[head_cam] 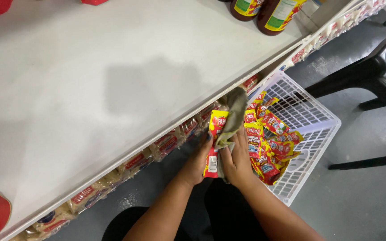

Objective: The recorder is wiping individual ketchup pouches with a cloth and organizing them on the grocery store shelf.

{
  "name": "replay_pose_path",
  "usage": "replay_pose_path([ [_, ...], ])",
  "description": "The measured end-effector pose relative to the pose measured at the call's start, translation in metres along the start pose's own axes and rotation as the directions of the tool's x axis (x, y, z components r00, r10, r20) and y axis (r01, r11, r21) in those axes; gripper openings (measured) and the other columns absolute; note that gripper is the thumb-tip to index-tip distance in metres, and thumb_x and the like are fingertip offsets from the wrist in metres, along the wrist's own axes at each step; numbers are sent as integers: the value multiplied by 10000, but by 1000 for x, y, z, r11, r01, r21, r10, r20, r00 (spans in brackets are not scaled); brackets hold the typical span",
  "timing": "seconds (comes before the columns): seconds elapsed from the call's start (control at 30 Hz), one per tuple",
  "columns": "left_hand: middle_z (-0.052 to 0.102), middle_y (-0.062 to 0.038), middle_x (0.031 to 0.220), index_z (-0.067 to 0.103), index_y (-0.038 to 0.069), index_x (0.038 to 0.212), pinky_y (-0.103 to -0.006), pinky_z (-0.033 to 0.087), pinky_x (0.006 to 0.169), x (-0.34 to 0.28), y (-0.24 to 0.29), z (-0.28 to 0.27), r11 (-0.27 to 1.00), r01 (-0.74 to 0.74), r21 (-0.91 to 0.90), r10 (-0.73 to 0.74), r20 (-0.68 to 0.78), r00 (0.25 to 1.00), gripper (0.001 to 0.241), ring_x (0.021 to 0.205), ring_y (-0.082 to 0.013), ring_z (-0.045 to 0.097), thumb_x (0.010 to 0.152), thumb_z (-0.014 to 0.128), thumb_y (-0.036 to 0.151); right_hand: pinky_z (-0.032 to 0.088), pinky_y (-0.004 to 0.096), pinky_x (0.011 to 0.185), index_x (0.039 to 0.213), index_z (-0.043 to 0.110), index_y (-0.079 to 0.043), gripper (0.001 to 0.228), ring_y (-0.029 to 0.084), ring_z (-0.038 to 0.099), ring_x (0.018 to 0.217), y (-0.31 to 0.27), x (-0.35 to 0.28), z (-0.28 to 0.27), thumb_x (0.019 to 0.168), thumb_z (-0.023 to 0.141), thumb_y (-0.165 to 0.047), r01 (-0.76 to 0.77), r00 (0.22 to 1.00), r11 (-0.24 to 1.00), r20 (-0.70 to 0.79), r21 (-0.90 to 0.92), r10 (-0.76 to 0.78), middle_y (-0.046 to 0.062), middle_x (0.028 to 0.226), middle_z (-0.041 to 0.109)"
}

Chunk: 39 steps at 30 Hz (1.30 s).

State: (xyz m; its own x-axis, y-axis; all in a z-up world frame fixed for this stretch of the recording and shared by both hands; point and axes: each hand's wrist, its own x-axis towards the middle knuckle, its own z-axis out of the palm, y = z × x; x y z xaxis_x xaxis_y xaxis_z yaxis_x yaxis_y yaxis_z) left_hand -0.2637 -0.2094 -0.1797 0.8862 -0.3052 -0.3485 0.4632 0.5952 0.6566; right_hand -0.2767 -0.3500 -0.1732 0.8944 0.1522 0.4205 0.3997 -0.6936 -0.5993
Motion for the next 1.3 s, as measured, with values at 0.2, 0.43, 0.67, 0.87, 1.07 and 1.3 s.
replay_pose_path([
  [0.2,519,-159,1514,392,45,1544,-387,392,1129,-5,13,-12,963,-190,190,190,23,982,622,1351,-244,508,996,461,331,385,473,1111,1523,317,29,617,472,414,1411,-58,-34,4,954,513,-111,-197,970,947,190,254,151,289,1600,307],
  [0.43,577,-171,1470,433,49,1542,-408,493,1034,0,23,-18,956,45,-290,-5,136,991,737,1252,-275,595,996,386,541,522,381,1012,1117,693,43,333,360,634,1291,-27,-23,-5,788,655,79,-93,995,952,-16,292,102,216,1373,653],
  [0.67,695,-196,1230,517,26,1485,-344,583,782,4,-1,-46,953,285,-107,-208,454,867,710,965,-275,723,1063,380,581,467,303,773,1044,685,26,314,211,578,797,0,-2,-85,800,489,8,-305,929,936,-159,176,333,107,899,675],
  [0.87,626,-62,1293,393,105,1583,-281,469,868,-63,38,-14,902,-112,416,-90,437,895,608,1007,-129,589,1014,512,283,527,273,515,1090,844,-207,289,122,609,514,-75,2,-121,838,711,-162,-461,784,887,454,-31,423,5,601,742],
  [1.07,353,-192,1577,134,66,1629,-448,391,1097,-175,115,45,692,-604,395,465,396,792,763,1302,-295,454,1011,496,329,617,326,851,1193,723,-199,698,194,800,987,-165,12,-117,551,993,-253,-11,876,995,481,100,-39,-11,1135,806],
  [1.3,298,-234,1488,88,81,1623,-526,409,1116,-209,232,79,259,-687,679,908,72,413,1053,1352,-414,421,786,727,90,590,326,673,1069,706,-66,480,273,758,781,-282,101,-109,611,837,-119,396,885,894,172,212,-433,75,998,771],
])
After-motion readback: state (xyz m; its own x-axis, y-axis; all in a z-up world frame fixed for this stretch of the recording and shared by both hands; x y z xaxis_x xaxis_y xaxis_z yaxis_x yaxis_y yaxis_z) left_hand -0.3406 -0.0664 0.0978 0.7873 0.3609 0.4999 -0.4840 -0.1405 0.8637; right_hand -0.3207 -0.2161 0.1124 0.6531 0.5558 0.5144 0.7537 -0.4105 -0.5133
